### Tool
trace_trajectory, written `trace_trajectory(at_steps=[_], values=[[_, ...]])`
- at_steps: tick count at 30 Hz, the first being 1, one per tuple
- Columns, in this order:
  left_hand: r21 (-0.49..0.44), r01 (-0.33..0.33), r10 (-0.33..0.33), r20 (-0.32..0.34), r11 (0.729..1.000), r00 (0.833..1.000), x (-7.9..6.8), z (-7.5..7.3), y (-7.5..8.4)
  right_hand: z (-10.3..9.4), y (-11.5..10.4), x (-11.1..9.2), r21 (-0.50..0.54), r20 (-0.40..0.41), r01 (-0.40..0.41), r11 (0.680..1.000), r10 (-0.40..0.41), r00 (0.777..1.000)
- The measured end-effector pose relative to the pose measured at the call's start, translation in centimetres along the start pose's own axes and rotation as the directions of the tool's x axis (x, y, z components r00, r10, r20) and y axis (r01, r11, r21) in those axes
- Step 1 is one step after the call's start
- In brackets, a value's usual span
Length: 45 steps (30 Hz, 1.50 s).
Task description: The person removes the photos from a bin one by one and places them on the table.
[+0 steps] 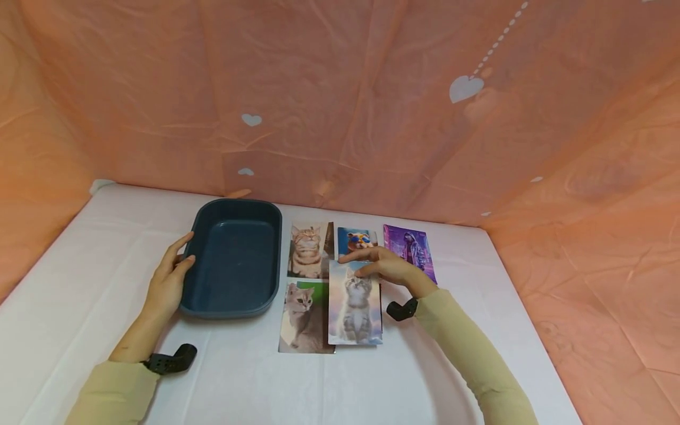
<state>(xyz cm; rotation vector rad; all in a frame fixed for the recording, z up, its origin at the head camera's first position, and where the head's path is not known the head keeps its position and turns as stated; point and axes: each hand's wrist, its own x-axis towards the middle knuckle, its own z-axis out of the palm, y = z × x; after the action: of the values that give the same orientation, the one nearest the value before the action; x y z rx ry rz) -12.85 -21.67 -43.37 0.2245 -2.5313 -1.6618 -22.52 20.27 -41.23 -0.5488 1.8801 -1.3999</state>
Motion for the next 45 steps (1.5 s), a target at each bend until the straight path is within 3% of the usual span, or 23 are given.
trace_trajectory(at_steps=[16, 30, 45], values=[[-0.001, 0.006, -0.006, 0.003, 1.000, 1.000, 0.0, 0.1, -0.3, -0.8, 2.1, -3.1, 0.042, -0.027, -0.008, 0.999, 0.009, 1.000], [-0.014, -0.006, 0.006, -0.001, 1.000, 1.000, -0.1, 0.0, -0.3, -2.5, 3.5, -6.7, 0.002, -0.103, -0.076, 0.997, 0.076, 0.992], [-0.011, -0.008, 0.008, -0.002, 1.000, 1.000, 0.1, 0.0, -0.2, -4.3, 5.1, -9.7, -0.034, -0.170, -0.079, 0.996, 0.072, 0.983]])
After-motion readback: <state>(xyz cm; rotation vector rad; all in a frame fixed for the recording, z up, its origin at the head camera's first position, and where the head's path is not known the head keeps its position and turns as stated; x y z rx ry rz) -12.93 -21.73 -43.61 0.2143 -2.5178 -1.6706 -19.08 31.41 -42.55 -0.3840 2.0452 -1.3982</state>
